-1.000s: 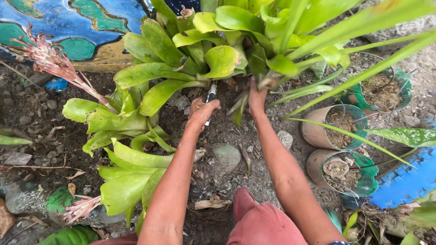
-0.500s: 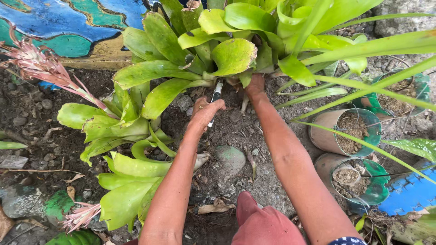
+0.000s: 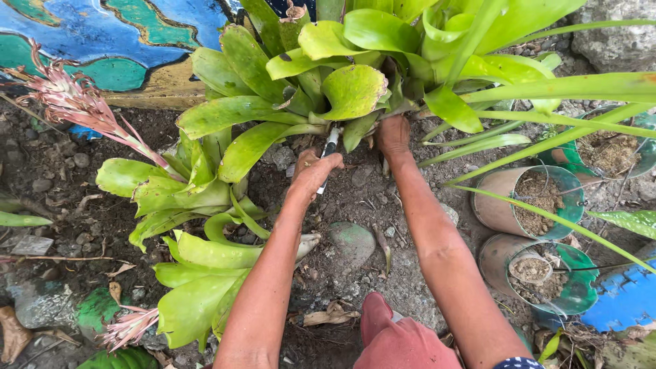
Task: The person uses shears to cut and separate bromeliad plants, pulls them from the soil by hand, and then digs into the dirt to plant them in a new location, placing rocks around the base of the plants.
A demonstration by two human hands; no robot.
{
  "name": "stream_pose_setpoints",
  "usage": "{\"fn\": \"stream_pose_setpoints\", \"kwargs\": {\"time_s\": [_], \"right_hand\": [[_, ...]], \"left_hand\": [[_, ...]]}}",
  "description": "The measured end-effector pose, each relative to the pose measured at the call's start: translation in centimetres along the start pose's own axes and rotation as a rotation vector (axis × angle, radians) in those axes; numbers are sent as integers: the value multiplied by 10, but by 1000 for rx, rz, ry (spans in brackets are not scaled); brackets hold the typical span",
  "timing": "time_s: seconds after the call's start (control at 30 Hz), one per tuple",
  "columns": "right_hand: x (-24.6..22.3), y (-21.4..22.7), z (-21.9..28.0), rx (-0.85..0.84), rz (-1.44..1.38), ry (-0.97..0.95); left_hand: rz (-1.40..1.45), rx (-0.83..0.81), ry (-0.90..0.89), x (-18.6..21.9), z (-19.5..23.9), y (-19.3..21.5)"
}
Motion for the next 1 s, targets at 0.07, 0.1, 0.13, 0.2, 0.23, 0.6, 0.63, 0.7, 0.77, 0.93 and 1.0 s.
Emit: {"fn": "stream_pose_setpoints", "kwargs": {"time_s": [0.07, 0.1, 0.13, 0.2, 0.23, 0.6, 0.63, 0.7, 0.77, 0.93, 1.0], "right_hand": [[-5, 3, 15, 45, -4, 64], [-6, 1, 24, 66, -3, 92], [-8, -9, 36, -3, 24, 51], [-13, -34, 51, -129, 76, -28], [-15, -46, 53, -149, 51, -60], [-66, -24, 156, -183, -200, 69], [-71, -17, 173, -178, -147, 80], [-74, -1, 168, -140, -33, 132], [-74, 14, 133, -124, 180, 198], [-52, 21, 60, -126, -239, 44], [-55, 11, 41, -163, -362, 7]], "left_hand": [[61, 25, -54, -3, -2, -1], [93, 31, -80, -5, -3, -4], [90, 20, -63, -8, -5, -7], [78, 1, -39, -10, -10, -9], [40, 43, -110, -7, -12, -6], [18, 75, -85, -13, -11, -3], [40, 38, -29, -25, -7, -10], [93, -8, 50, -34, -5, -14], [-81, 31, -6, -25, -3, -3], [-135, 66, -52, -17, 12, 3], [-151, 0, 38, -16, 18, 6]]}}
Point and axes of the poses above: each hand's wrist, its own z-axis away from the middle knuckle, its own y-axis out of the back of the hand, x = y × z, the point moved 4 cm from there along -z, towards the middle knuckle, and after that the axes turned 11 degrees about -x, right-handed, at the moved point
